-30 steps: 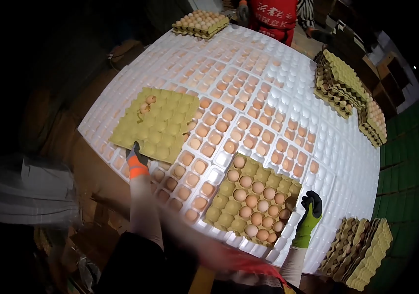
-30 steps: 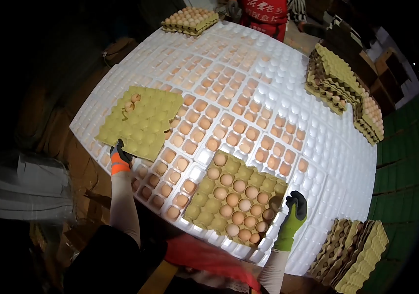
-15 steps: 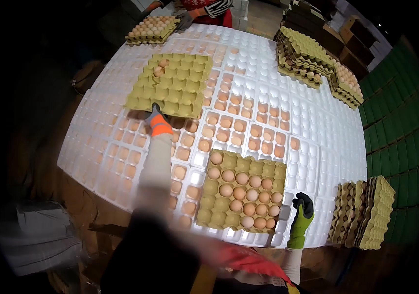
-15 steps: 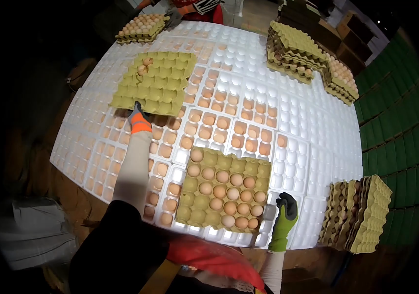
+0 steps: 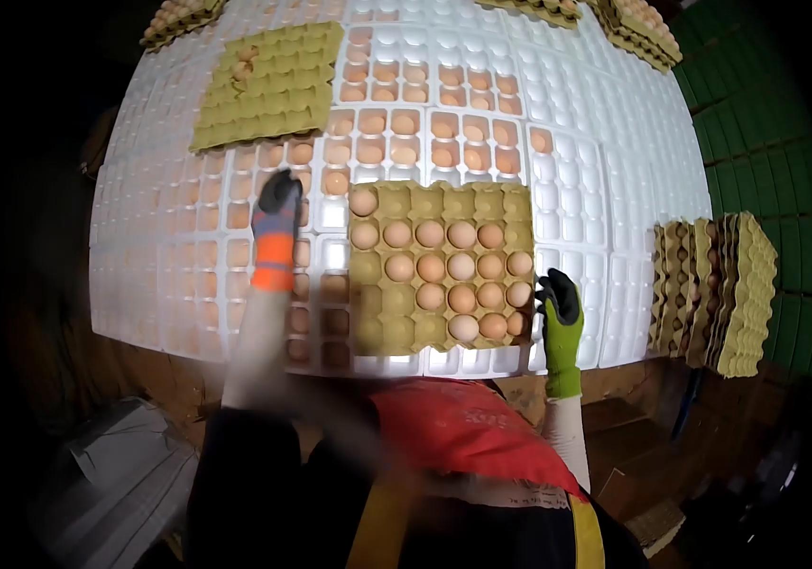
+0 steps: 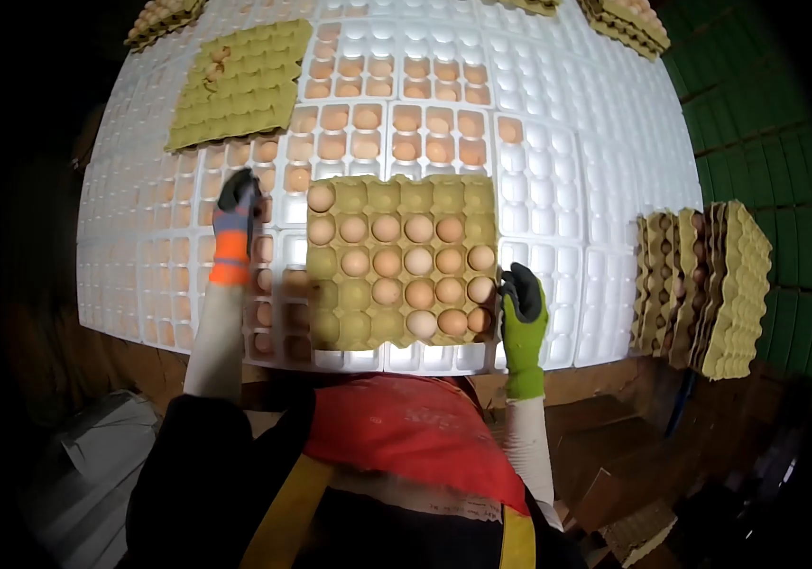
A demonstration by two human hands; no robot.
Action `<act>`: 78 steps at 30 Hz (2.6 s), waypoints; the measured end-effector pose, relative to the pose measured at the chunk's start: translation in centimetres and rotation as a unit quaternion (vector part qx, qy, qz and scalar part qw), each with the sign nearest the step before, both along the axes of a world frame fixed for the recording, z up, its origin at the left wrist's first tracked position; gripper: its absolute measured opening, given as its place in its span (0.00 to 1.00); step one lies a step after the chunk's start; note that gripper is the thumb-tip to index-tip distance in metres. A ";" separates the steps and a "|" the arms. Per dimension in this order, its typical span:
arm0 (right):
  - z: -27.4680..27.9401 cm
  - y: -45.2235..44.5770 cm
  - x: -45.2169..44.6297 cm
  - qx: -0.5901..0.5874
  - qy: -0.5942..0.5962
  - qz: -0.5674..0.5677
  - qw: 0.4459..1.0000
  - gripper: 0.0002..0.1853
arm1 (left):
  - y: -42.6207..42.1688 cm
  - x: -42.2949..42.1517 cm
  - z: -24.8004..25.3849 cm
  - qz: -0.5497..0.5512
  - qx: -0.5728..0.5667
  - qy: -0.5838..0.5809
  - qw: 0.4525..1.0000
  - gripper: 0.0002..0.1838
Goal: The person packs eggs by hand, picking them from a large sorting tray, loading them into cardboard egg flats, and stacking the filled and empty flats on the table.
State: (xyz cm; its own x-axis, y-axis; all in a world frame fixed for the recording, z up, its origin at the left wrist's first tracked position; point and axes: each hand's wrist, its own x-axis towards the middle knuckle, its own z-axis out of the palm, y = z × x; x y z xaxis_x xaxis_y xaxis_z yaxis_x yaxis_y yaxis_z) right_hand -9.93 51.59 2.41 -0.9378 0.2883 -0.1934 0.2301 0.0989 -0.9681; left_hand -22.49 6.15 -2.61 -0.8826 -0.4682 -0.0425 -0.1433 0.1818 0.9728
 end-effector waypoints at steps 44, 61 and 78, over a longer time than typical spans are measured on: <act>2.9 16.7 -1.2 0.502 0.210 0.307 0.780 0.19 | 41.3 7.0 9.0 -0.417 -0.502 0.011 0.758 0.28; 5.3 15.7 -5.2 0.440 0.156 0.321 0.824 0.22 | 29.2 5.5 7.8 0.004 0.302 0.044 0.952 0.27; 7.3 12.7 -6.7 0.479 0.040 0.361 0.799 0.24 | 1.3 -15.5 7.8 0.147 -0.425 -0.031 0.893 0.27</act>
